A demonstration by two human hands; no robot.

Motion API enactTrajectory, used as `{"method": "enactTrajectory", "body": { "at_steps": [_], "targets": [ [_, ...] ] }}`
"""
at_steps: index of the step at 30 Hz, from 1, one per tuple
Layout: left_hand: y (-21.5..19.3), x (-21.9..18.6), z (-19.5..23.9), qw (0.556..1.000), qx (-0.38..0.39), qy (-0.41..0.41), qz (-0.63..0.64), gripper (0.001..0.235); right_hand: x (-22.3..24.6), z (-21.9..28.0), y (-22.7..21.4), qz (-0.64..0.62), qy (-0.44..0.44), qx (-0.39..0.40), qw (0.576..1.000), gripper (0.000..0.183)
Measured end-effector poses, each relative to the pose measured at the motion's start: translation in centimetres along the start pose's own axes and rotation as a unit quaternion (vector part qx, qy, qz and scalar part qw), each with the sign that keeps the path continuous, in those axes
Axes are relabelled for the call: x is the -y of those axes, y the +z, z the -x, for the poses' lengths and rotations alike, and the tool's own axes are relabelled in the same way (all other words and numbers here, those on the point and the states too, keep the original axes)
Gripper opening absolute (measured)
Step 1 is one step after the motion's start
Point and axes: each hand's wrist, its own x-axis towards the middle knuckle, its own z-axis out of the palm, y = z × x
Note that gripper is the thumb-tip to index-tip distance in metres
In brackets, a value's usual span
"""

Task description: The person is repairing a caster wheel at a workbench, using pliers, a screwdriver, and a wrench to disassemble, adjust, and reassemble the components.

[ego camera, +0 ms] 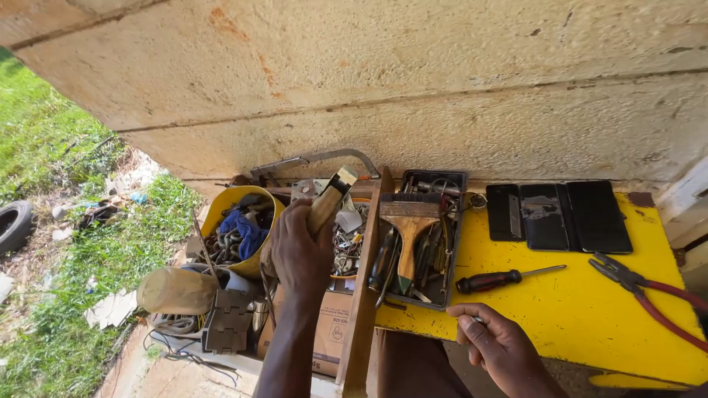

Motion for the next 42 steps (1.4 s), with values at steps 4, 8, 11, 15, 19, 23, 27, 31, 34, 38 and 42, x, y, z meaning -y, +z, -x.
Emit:
{"method": "enactTrajectory", "body": {
  "at_steps": [4,8,11,15,19,23,27,31,34,38,42],
  "targets": [
    [-1.3,-4.8,2.8,0.989,-0.078,0.128,-0.004,0.035,-0.3,-0.5,-1.7,-0.047,-0.036,-0.005,0.998,0.042],
    [-2.4,-12.7,6.3,0.969,-0.084,0.217,0.082,0.031,2.9,1.5,-3.6,-0.119,-0.080,-0.029,0.989,0.054],
    [-2.1,-17.4,10.3,0.954,0.006,0.264,0.142,0.017,3.3,3.3,-6.9,-0.204,-0.107,-0.013,0.973,0.075],
    [0.9,-20.5,14.7,0.916,0.057,0.337,0.209,0.012,1.9,5.0,-11.3,-0.184,-0.109,-0.113,0.970,0.051],
    [3.7,-21.5,18.0,0.908,0.110,0.334,0.229,0.016,-0.9,5.5,-12.5,-0.197,-0.080,-0.201,0.956,0.016],
    [6.9,-21.4,20.2,0.936,0.092,0.291,0.173,0.023,-1.9,5.1,-13.0,-0.173,-0.069,-0.225,0.956,0.036],
    [9.2,-20.2,22.3,0.946,0.156,0.249,0.139,0.028,-2.9,4.3,-12.8,-0.162,-0.039,-0.247,0.955,0.038],
    [9.9,-20.0,23.5,0.948,0.178,0.216,0.149,0.023,-3.9,3.6,-12.3,-0.179,-0.026,-0.266,0.947,0.036],
    [10.4,-19.7,23.9,0.942,0.212,0.202,0.166,0.025,-4.9,3.1,-12.6,-0.173,-0.039,-0.265,0.948,0.037],
    [11.8,-19.2,25.0,0.937,0.216,0.194,0.194,0.024,-5.5,3.3,-13.4,-0.016,-0.088,-0.306,0.948,0.028],
    [11.9,-19.3,24.9,0.931,0.230,0.164,0.230,0.020,-5.2,3.9,-14.8,0.097,-0.100,-0.319,0.938,0.029]
  ]
}}
